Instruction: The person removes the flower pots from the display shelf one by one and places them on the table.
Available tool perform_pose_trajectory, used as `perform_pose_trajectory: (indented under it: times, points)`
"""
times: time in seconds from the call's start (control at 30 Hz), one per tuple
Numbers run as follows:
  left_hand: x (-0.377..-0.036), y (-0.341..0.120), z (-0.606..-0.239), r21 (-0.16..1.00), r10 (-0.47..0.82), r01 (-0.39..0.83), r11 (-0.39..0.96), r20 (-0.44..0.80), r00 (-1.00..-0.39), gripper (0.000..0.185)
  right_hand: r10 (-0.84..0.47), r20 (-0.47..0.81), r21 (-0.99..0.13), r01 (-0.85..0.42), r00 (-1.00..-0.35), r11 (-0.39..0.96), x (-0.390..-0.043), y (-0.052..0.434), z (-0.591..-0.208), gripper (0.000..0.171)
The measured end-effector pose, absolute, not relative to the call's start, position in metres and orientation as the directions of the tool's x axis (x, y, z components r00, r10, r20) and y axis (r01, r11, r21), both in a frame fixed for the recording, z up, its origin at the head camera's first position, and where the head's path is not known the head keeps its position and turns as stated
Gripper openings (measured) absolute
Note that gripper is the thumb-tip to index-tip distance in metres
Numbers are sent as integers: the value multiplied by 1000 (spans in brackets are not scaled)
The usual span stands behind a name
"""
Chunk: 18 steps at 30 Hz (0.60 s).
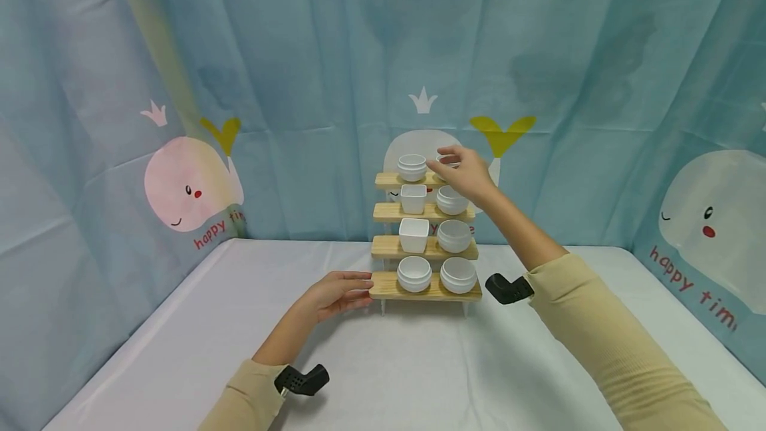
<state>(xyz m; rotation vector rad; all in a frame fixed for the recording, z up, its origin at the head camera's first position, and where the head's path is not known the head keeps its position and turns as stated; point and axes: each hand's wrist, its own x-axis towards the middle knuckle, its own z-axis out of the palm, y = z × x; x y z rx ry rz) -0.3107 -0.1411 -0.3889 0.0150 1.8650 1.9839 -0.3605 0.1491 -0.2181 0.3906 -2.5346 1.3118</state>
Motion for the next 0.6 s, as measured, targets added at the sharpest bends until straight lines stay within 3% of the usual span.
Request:
perform_pose_trajectory:
  times: [0.6]
  points:
    - [-308, -139, -386, 945, 307, -321, -61, -288, -907, 52, -89, 254, -795, -260, -963, 548, -372, 125, -212, 60]
